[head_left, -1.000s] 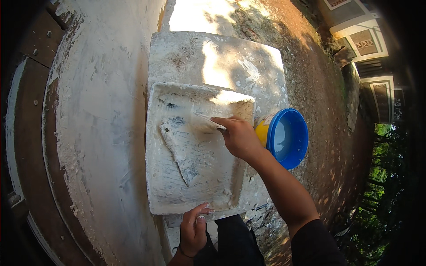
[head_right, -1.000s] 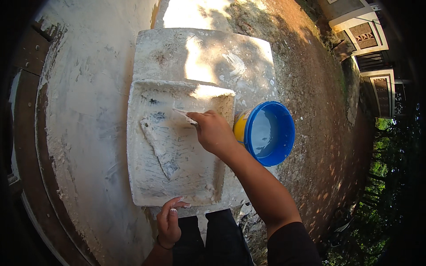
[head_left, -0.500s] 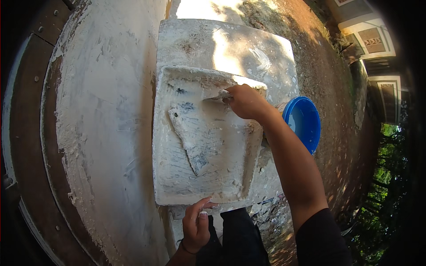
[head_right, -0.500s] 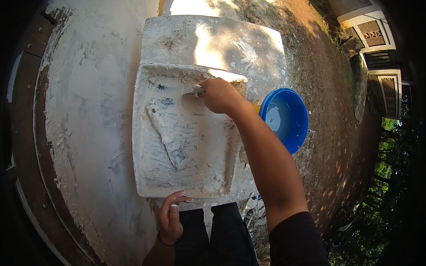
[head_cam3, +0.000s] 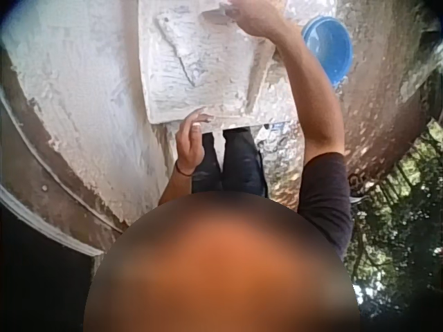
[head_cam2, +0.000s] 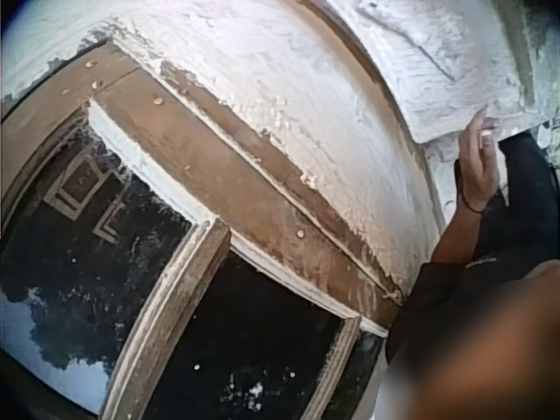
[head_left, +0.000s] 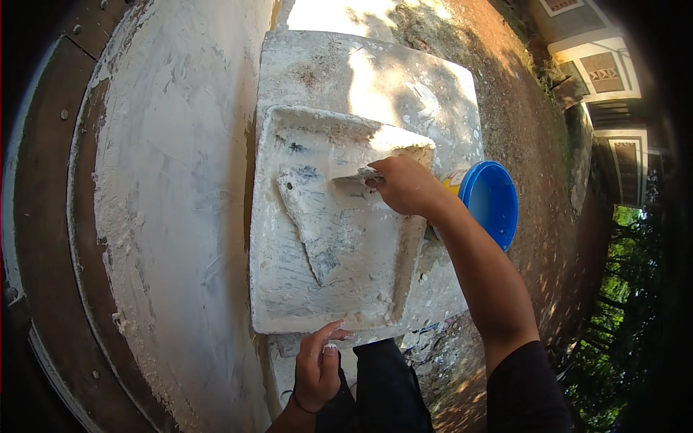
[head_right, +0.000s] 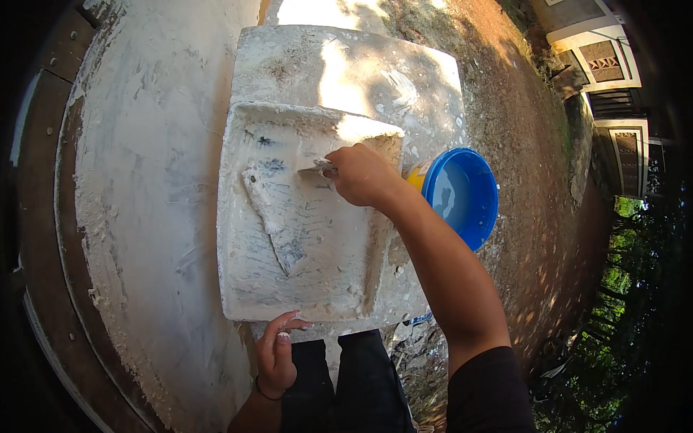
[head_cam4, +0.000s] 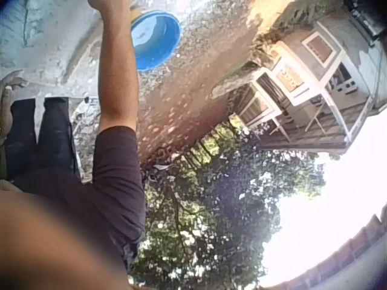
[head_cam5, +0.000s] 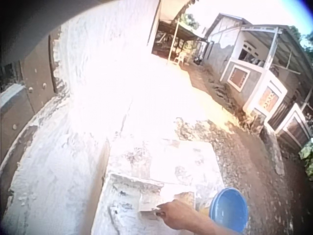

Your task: The person applies plaster onto an exterior wall using a putty knife, smoothing it out evenly.

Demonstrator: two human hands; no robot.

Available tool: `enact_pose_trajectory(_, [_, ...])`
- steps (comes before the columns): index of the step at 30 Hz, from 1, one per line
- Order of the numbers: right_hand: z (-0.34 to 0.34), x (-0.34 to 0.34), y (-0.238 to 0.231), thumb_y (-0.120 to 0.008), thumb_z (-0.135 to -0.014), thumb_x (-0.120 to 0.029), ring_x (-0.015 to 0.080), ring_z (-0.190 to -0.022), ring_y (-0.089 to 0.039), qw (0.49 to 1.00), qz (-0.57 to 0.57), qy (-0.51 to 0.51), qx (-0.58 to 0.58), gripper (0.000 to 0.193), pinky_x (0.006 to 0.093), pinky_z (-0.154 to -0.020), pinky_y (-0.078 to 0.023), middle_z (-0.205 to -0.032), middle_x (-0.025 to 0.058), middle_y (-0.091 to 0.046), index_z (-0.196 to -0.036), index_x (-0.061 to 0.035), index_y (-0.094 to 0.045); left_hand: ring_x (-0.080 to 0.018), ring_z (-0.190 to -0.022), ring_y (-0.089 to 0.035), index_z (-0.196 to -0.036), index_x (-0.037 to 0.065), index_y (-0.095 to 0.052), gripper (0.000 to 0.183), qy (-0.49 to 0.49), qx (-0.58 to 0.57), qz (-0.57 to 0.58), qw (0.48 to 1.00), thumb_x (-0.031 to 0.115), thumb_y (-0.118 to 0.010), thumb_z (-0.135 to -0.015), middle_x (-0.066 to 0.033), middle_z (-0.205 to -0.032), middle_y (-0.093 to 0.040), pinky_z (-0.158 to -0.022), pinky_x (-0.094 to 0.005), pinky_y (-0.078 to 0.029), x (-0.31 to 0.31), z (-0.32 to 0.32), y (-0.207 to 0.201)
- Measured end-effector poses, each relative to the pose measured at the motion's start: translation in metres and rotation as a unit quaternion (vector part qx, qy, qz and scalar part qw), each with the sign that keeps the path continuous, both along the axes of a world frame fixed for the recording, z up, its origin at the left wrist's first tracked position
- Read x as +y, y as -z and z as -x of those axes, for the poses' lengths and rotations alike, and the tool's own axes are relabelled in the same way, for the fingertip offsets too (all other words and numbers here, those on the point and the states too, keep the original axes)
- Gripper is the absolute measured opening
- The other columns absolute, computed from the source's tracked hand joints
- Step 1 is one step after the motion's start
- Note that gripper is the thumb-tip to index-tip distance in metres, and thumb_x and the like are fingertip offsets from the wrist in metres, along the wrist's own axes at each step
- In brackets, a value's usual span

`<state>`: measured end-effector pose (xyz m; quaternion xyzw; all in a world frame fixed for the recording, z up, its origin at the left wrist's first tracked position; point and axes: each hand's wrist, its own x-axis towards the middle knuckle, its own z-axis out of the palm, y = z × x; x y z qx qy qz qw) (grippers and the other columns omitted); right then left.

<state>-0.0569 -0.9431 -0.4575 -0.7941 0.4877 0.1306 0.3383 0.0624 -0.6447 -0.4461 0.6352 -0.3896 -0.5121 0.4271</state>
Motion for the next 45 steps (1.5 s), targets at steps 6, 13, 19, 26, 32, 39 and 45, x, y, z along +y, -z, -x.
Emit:
enact_pose_trajectory(6, [-0.001,0.011,0.007,-0.057,-0.087,-0.011,0.0399,-0.086,-0.061,0.997,0.052,0.020,-0.044,0.023,0.0465,-0.077,-0.047,-0.088,0.0250,-0.064,-0.107,-0.0065,-0.066,-0.0235,-0.090,-0.064,-0.118,-0.005,-0.052,0.042,0.001,0.003,0.000,1.000,0.027,-0.034,-0.099,-0.0191,-0.092,-0.068,-0.086,-0.0351,-0.046,0.000,0.000,0.003])
enact_pose_trajectory(13, [0.015,0.067,0.054,-0.058,-0.077,0.000,0.0349,-0.111,-0.056,0.982,0.153,0.008,-0.108,0.048,0.0407,-0.095,-0.045,-0.118,0.0208,-0.060,-0.125,-0.0028,-0.054,-0.0240,-0.090,-0.065,-0.118,-0.005,-0.052,0.042,-0.002,0.006,-0.005,1.000,0.027,-0.034,-0.099,-0.0191,-0.092,-0.068,-0.087,-0.0348,-0.046,0.002,-0.001,0.004])
enact_pose_trajectory(19, [-0.001,0.081,0.081,-0.055,-0.074,0.002,0.0379,-0.113,-0.055,0.975,0.175,0.075,-0.117,0.054,0.0416,-0.098,-0.043,-0.126,0.0247,-0.054,-0.128,-0.0019,-0.051,-0.0277,-0.094,-0.059,-0.120,-0.001,-0.055,0.036,-0.014,0.041,-0.035,0.998,0.018,-0.037,-0.095,-0.0161,-0.097,-0.067,-0.090,-0.0357,-0.040,-0.004,0.006,0.000])
enact_pose_trajectory(26, [0.015,0.085,0.082,-0.054,-0.072,0.004,0.0373,-0.119,-0.051,0.977,0.129,0.078,-0.150,0.059,0.0441,-0.105,-0.037,-0.132,0.0222,-0.050,-0.131,-0.0040,-0.049,-0.0269,-0.093,-0.062,-0.120,-0.003,-0.053,0.039,-0.027,0.047,-0.018,0.998,0.022,-0.034,-0.098,-0.0173,-0.096,-0.068,-0.091,-0.0356,-0.041,-0.014,0.005,-0.006])
enact_pose_trajectory(32, [0.012,0.074,0.067,-0.054,-0.072,0.002,0.0349,-0.114,-0.056,0.977,0.041,0.141,-0.156,0.054,0.0399,-0.099,-0.043,-0.124,0.0232,-0.056,-0.126,-0.0049,-0.055,-0.0261,-0.094,-0.061,-0.120,-0.002,-0.053,0.037,-0.037,0.054,-0.018,0.998,0.021,-0.035,-0.097,-0.0169,-0.097,-0.068,-0.090,-0.0351,-0.041,-0.023,0.003,0.001])
enact_pose_trajectory(39, [0.024,0.082,0.077,-0.057,-0.068,0.005,0.0367,-0.110,-0.057,0.970,0.138,0.070,-0.188,0.065,0.0410,-0.094,-0.047,-0.119,0.0199,-0.060,-0.130,-0.0134,-0.054,-0.0251,-0.094,-0.060,-0.120,-0.002,-0.054,0.037,-0.005,0.050,-0.038,0.998,0.020,-0.037,-0.096,-0.0157,-0.097,-0.068,-0.090,-0.0346,-0.041,-0.023,0.010,0.002])
enact_pose_trajectory(45, [0.013,0.075,0.072,-0.057,-0.068,0.005,0.0370,-0.112,-0.056,0.978,0.061,0.143,-0.142,0.062,0.0395,-0.097,-0.044,-0.120,0.0213,-0.059,-0.128,-0.0090,-0.055,-0.0226,-0.088,-0.062,-0.120,-0.003,-0.052,0.042,-0.005,-0.011,-0.012,1.000,0.025,-0.031,-0.099,-0.0164,-0.094,-0.069,-0.085,-0.0339,-0.044,-0.018,0.009,0.004])
